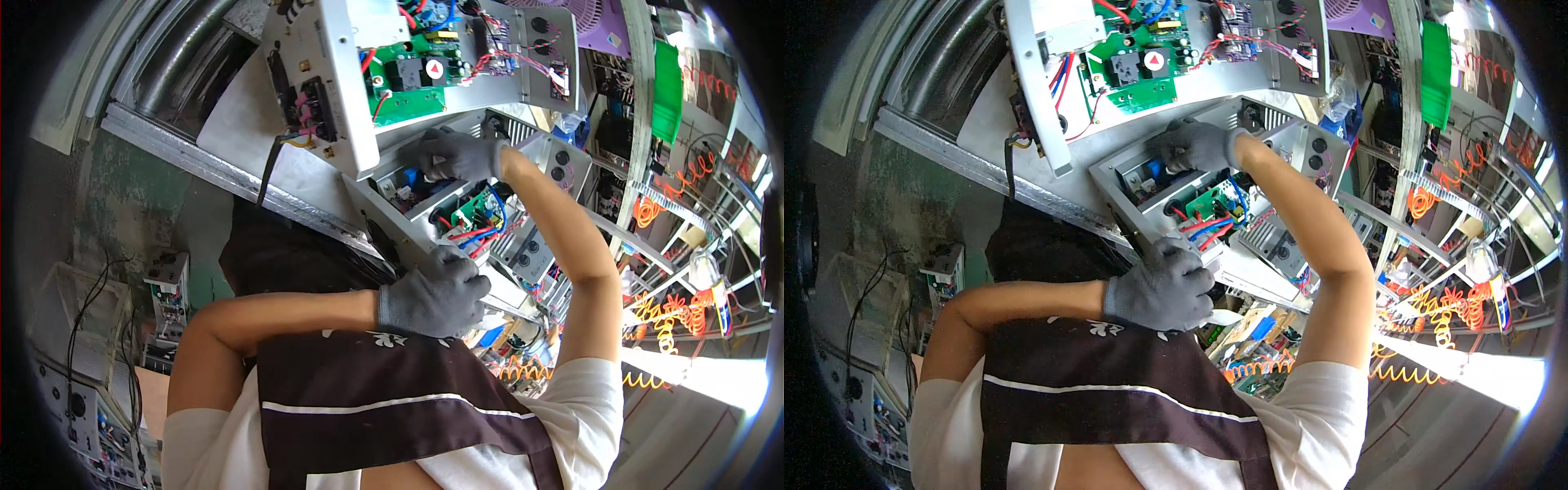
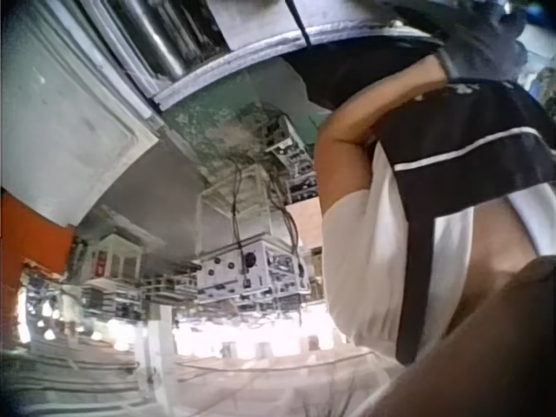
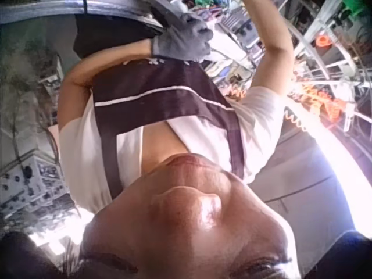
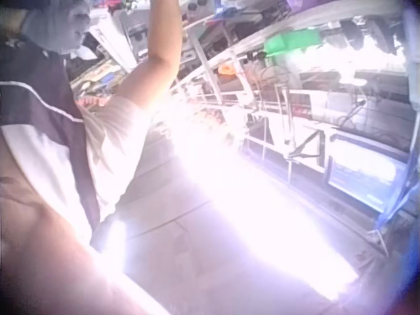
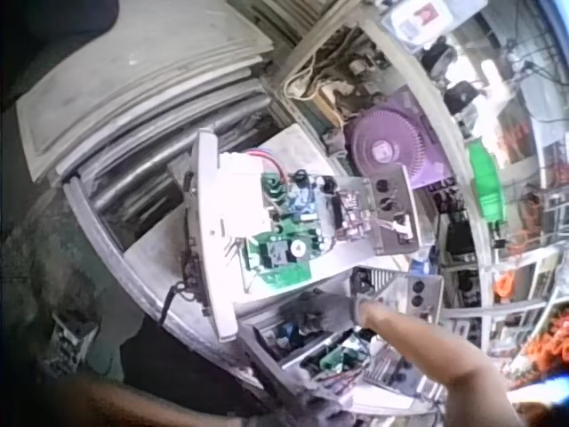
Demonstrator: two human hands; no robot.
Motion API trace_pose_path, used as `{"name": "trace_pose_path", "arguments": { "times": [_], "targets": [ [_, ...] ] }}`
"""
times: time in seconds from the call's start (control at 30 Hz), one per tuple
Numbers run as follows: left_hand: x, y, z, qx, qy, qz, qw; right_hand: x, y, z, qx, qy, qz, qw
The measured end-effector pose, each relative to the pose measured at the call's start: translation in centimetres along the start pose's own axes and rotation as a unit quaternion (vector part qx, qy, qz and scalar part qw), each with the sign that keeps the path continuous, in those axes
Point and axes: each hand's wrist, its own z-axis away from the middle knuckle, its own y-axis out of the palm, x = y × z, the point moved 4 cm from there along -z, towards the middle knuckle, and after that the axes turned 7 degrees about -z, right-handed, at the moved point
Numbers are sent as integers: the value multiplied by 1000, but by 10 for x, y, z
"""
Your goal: The person uses a pneumatic screwdriver to tighten screws on the interior of an open metal electronics enclosure. They then pick up a small white paper card and place it inside the enclosure. Finally, they use a red air blower to clean dust from the circuit boards and components inside the unit.
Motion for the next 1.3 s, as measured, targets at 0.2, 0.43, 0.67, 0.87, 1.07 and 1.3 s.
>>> {"name": "trace_pose_path", "arguments": {
  "times": [0.2, 0.43, 0.67, 0.87, 1.07, 1.3],
  "targets": [
    [-1, -3, 0, 20, -6, 12, 1000, -7, 1, -8, 128, 192, 80, 970],
    [33, -33, -5, -17, -105, 67, 992, 2, -23, 11, -78, 303, 212, 926],
    [-20, -29, -29, 7, -30, -11, 999, 73, 20, 159, -587, -28, 83, 805],
    [-64, 56, -53, 30, -223, 143, 964, 45, 137, 263, -571, -162, -421, 686],
    [-103, 187, -51, 30, -440, 298, 847, -1, 235, 355, -627, -217, -444, 603],
    [-163, 295, -61, 113, -431, 466, 764, -48, 307, 434, -733, -179, -427, 498]
  ]
}}
